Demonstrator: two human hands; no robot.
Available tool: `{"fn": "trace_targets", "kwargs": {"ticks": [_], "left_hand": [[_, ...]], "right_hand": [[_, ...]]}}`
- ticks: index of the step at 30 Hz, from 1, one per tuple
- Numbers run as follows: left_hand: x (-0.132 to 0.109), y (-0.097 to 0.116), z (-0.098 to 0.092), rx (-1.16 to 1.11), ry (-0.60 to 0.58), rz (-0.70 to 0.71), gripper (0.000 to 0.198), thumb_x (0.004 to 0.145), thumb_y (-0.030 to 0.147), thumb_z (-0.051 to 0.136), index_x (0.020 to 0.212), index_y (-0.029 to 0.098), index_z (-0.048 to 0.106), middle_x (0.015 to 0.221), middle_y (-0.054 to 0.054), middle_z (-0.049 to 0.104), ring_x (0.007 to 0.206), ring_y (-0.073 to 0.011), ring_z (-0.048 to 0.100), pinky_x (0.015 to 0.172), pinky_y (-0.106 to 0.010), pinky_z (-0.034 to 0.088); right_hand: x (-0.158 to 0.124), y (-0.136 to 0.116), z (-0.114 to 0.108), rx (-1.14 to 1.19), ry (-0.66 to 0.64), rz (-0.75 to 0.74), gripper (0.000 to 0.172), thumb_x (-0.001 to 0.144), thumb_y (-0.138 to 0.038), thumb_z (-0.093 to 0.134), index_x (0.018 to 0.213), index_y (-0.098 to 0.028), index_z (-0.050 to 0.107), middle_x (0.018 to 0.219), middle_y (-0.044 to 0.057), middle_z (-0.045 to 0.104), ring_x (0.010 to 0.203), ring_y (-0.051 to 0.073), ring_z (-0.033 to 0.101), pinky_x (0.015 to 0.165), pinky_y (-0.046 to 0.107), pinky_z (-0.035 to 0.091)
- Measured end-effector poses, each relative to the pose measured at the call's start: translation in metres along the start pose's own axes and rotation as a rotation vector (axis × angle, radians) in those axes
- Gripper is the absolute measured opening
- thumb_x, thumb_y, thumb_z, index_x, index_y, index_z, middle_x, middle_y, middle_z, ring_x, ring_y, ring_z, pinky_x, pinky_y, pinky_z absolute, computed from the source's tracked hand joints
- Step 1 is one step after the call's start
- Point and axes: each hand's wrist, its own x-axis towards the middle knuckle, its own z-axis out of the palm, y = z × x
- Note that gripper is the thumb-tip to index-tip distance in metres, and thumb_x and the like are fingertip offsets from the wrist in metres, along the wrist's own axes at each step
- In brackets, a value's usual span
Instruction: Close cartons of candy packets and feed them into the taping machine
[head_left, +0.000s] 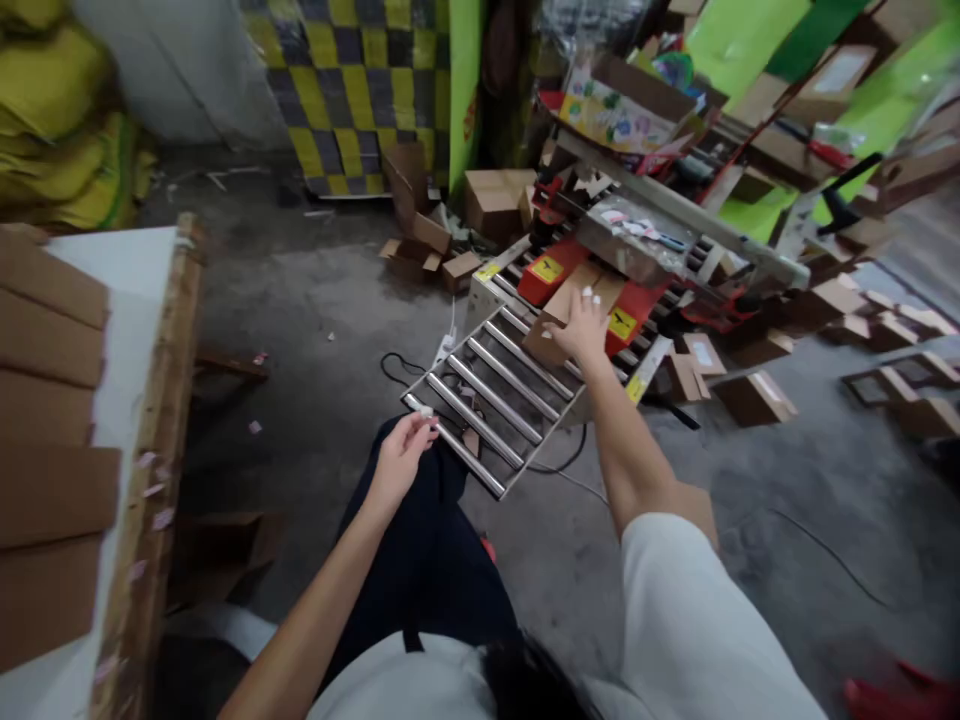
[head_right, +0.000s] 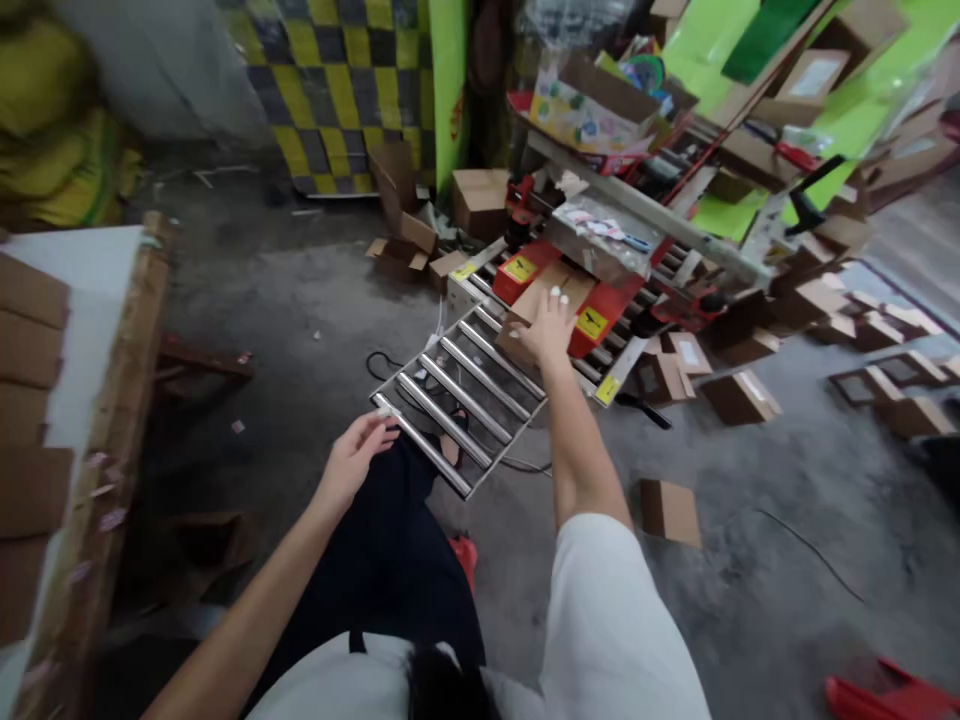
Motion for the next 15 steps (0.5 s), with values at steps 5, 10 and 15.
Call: {"fn": "trace_targets", "kwargs": {"ticks": [5, 10, 15], "left_hand": [[-0.077, 0.037, -0.077, 0.095, 0.271, 0.177, 0.046, 0.085, 0.053, 0.067, 0.112, 0.015, 0.066, 0.108, -0.012, 0.073, 0.095, -0.0229, 0.072, 0.095, -0.041, 0.058], [-0.164, 0.086, -0.155, 0.407, 0.917, 0.635, 0.026, 0.092, 0.037, 0.062, 0.109, 0.017, 0.063, 0.106, -0.007, 0.071, 0.092, -0.0164, 0.070, 0.089, -0.033, 0.059], [-0.231, 0.132, -0.257, 0.576, 1.566, 1.075, 0.031, 0.089, 0.028, 0.057, 0.116, 0.016, 0.048, 0.115, -0.006, 0.065, 0.094, -0.0145, 0.066, 0.082, -0.030, 0.057]], "right_hand": [[-0.037, -0.041, 0.037, 0.264, 0.146, -0.178, 0.075, 0.090, -0.058, 0.063, 0.140, -0.004, 0.050, 0.147, 0.034, 0.033, 0.145, 0.045, 0.021, 0.111, 0.071, 0.008], [-0.196, -0.148, 0.087, 0.668, -0.250, -0.592, 0.037, 0.096, -0.042, 0.056, 0.126, -0.021, 0.061, 0.120, 0.020, 0.059, 0.118, 0.037, 0.053, 0.105, 0.061, 0.036], [-0.303, -0.299, 0.060, 0.878, -0.540, -0.840, 0.012, 0.096, -0.024, 0.058, 0.107, -0.022, 0.063, 0.102, 0.008, 0.064, 0.097, 0.025, 0.062, 0.085, 0.040, 0.053]]}}
